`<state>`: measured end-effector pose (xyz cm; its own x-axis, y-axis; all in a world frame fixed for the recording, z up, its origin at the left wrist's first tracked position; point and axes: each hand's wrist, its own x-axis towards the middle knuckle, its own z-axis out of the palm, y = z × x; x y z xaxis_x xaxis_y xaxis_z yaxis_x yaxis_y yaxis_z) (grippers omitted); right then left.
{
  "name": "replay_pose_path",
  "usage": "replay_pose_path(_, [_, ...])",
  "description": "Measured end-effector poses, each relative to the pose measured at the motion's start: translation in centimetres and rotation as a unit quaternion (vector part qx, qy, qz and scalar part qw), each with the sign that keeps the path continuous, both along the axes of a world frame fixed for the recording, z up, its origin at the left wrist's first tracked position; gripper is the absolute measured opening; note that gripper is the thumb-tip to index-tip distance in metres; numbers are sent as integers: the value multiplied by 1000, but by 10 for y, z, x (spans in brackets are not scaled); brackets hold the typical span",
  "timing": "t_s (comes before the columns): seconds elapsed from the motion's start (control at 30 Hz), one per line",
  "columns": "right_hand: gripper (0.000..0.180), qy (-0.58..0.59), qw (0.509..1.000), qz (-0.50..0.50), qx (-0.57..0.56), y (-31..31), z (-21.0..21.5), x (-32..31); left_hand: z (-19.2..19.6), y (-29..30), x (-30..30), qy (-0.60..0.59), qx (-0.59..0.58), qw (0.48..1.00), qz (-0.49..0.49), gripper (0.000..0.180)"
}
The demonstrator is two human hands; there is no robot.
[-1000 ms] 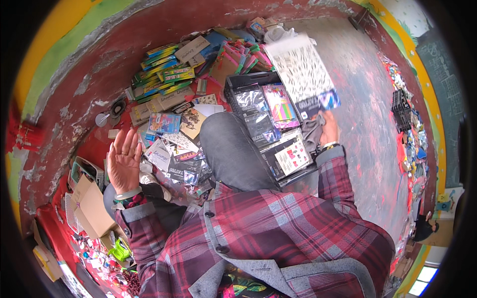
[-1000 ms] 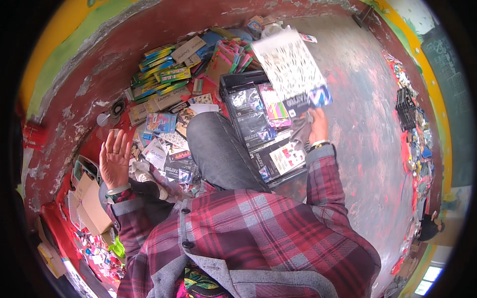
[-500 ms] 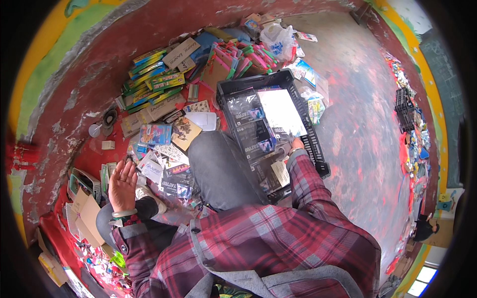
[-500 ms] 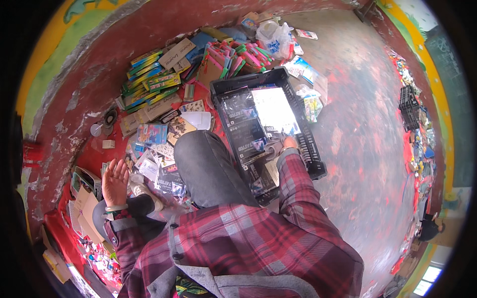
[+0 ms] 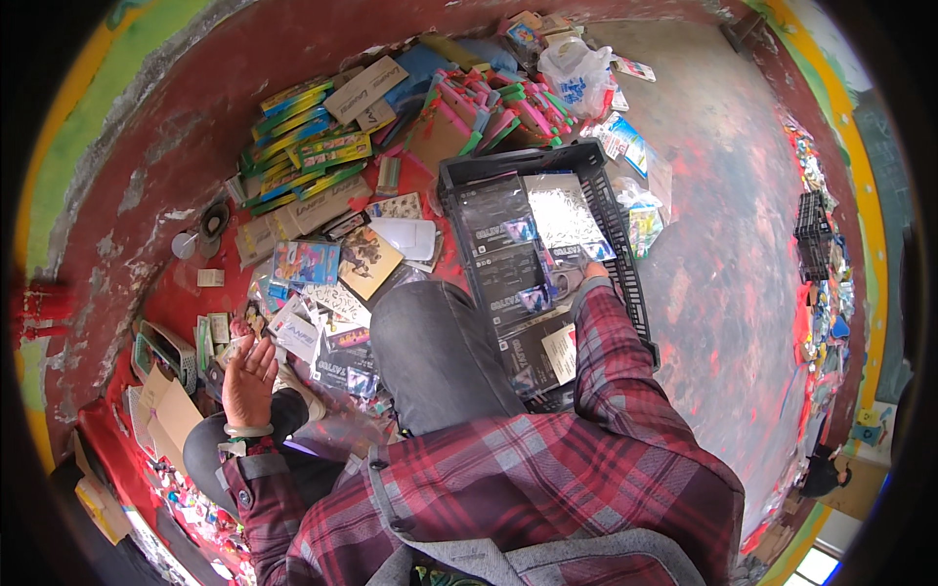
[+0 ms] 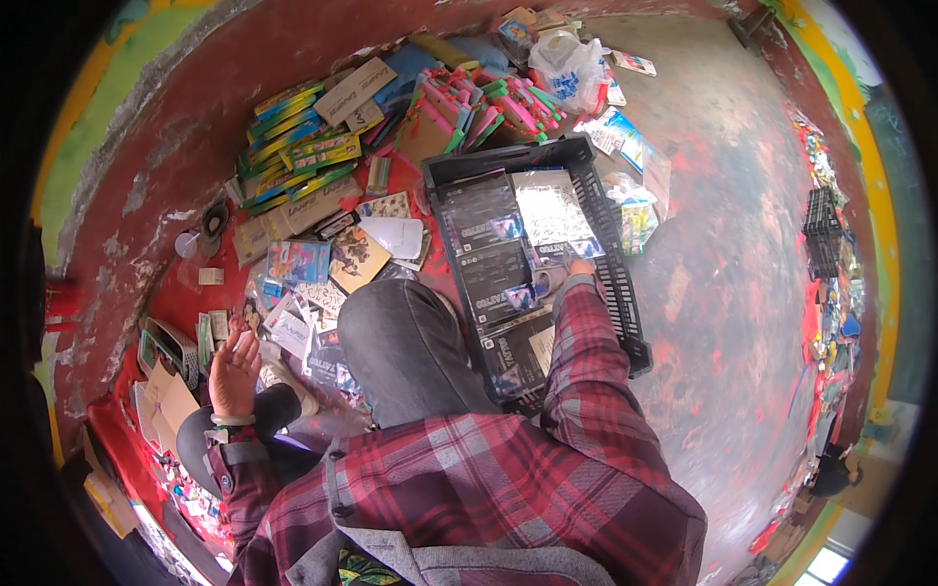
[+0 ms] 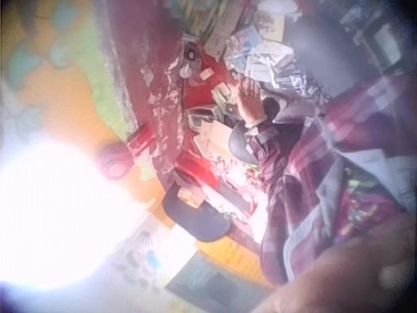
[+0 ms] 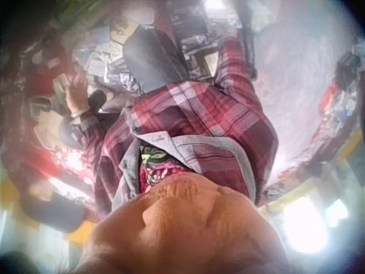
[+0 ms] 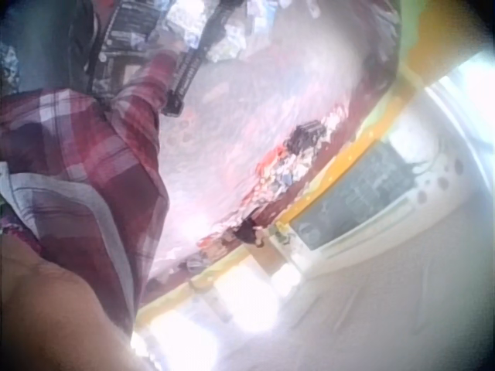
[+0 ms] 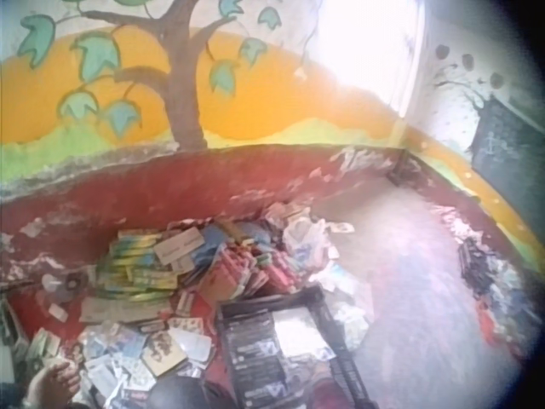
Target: The person sits on the floor and sorts through a pile of temporary tattoo sheets. They pick up individual sheets, flip them over to inspect the designs, and place them into a black plastic crate. The person handles various designs including numbers, letters, and butterflies.
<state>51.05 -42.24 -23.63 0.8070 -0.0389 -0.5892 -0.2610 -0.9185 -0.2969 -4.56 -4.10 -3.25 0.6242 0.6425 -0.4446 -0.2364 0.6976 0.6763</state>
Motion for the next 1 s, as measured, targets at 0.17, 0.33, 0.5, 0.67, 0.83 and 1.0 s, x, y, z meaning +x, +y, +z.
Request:
replay_pose_path(0.17, [44, 108, 971, -139, 164, -8, -11, -5, -3, -3, -6, 21, -12, 999, 25, 50])
replay_pose_path(0.33, [34, 240, 820, -350, 384, -9, 0, -29, 13, -8, 3, 105, 10, 993, 58, 42])
replay_pose_path(0.5, [38, 55, 904, 2, 425, 32, -19, 64, -26, -3, -16, 124, 19, 982, 143, 34])
replay_pose_path(0.67, [52, 152, 648, 39, 745, 208, 212, -80, -65, 8, -29, 215, -3, 969, 124, 36])
replay_pose_path(0.83, [27, 312, 594, 112, 733, 308, 324, -232, -196, 16, -73, 164, -129, 975, 71, 23])
replay_pose_path(1.0, [22, 346, 663, 139, 650, 318, 276, -284, -250, 7, -71, 327, -90, 939, -59, 20])
